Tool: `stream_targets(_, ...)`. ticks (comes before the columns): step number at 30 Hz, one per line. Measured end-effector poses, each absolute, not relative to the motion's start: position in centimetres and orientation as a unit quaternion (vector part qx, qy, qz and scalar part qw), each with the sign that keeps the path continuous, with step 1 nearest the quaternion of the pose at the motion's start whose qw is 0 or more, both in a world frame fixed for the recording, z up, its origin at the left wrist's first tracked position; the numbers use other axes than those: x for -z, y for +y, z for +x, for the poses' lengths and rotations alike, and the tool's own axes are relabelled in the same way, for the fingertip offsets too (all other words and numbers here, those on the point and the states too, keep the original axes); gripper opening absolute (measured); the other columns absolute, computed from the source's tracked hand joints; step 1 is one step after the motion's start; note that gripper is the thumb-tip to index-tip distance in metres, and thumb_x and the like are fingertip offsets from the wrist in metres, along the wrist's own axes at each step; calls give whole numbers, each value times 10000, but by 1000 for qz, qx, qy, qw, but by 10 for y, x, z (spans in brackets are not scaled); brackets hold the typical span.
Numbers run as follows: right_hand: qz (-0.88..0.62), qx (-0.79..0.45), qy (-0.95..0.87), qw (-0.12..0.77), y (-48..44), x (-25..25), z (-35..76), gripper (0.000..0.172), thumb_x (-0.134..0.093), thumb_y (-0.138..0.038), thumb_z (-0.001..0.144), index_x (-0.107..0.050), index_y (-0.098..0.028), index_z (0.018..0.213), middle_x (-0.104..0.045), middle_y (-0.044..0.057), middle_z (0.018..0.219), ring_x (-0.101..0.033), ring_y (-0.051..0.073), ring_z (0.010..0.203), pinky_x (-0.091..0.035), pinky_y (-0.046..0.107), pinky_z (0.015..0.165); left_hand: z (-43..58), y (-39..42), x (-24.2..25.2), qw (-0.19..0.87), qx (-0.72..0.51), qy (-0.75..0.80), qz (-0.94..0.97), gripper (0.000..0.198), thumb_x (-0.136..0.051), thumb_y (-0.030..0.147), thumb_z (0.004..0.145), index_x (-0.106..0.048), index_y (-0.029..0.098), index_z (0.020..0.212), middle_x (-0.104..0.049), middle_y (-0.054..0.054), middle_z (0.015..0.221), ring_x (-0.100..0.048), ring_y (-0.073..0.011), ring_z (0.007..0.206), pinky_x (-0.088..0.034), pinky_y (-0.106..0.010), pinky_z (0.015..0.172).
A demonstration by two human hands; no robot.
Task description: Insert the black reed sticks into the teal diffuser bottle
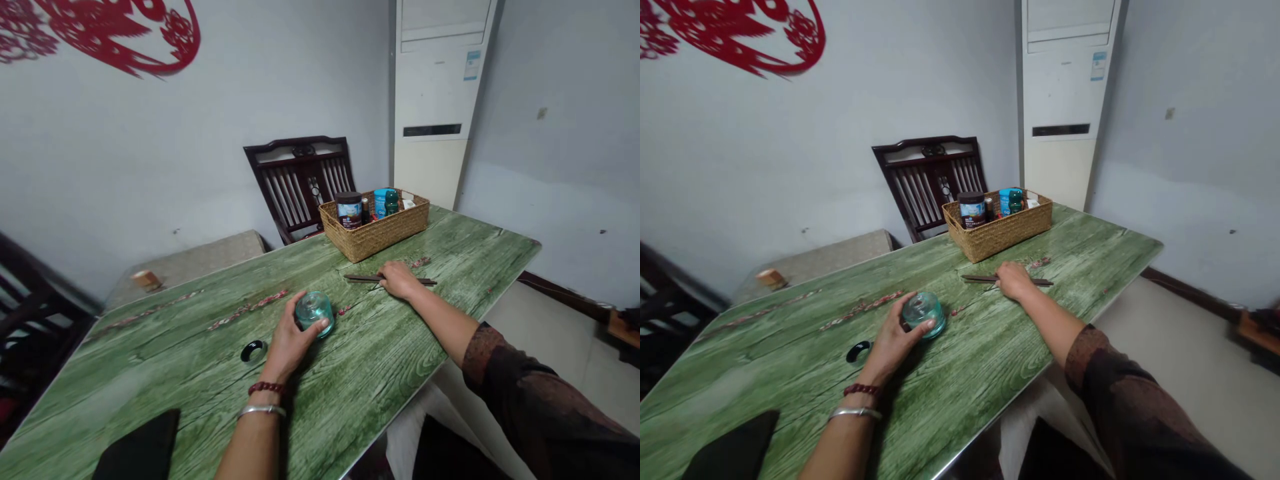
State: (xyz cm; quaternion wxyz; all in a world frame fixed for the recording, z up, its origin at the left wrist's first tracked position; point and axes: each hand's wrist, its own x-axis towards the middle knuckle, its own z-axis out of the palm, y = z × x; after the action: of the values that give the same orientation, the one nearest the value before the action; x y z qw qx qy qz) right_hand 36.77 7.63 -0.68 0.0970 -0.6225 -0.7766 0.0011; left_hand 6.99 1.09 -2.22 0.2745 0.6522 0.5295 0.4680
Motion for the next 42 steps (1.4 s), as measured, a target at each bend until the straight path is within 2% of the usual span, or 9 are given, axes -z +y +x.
stream_targets(10,-591,2,-798,120,71,2,361,186,-658,-240,880,-766,-184,1020,-736,153,1090,-669,291,1042,-444,351,902,71,11,21,299,-490,519,634,742,-881,362,587,-606,221,1261,-668,-141,1266,-654,-344,1157,-457,-534,1067)
stream_targets(18,-577,15,-804,144,68,2,359,195,-557,-218,940,-745,-170,954,-719,159,1021,-650,281,1004,-415,356,897,65,16,31,284,-468,515,659,778,-853,399,650,-552,205,1341,-649,-145,1306,-640,-332,1184,-456,-520,1073)
stream_targets(21,-560,22,-800,214,62,-8,356,170,-566,-238,943,-724,-182,969,-700,135,1020,-618,267,1027,-411,357,927,66,14,29,287,-469,513,659,789,-853,408,646,-546,203,1343,-648,-145,1311,-645,-331,1180,-462,-518,1065)
stream_targets(25,-471,-24,-777,417,47,-42,342,137,-553,-254,954,-674,-190,958,-684,81,984,-607,221,998,-433,339,941,69,10,23,289,-459,523,658,799,-847,434,650,-535,188,1343,-659,-151,1287,-645,-340,1173,-455,-526,1066)
stream_targets(28,-390,-138,-709,572,36,-73,320,141,-557,-326,953,-624,-202,954,-675,30,908,-628,176,860,-493,314,832,71,8,21,291,-460,520,658,774,-840,447,653,-540,192,1320,-661,-142,1282,-641,-337,1179,-459,-516,1063)
stream_targets(30,-312,-228,-666,638,32,-89,301,189,-569,-403,943,-585,-215,955,-677,7,862,-633,154,771,-519,294,728,71,8,20,288,-453,518,666,759,-827,456,670,-534,187,1317,-662,-139,1276,-643,-330,1175,-463,-505,1059)
stream_targets(35,-191,-341,-614,686,36,-102,260,271,-650,-481,889,-551,-233,937,-682,-20,808,-632,119,669,-541,253,609,70,8,21,279,-441,519,677,757,-805,470,695,-511,185,1332,-658,-140,1275,-646,-319,1161,-457,-496,1062)
stream_targets(42,-220,-351,-598,686,52,-90,239,270,-665,-476,861,-562,-229,897,-668,-26,788,-640,115,671,-534,227,574,69,9,23,279,-439,523,675,768,-811,484,679,-518,192,1327,-665,-128,1262,-643,-325,1165,-465,-500,1052)
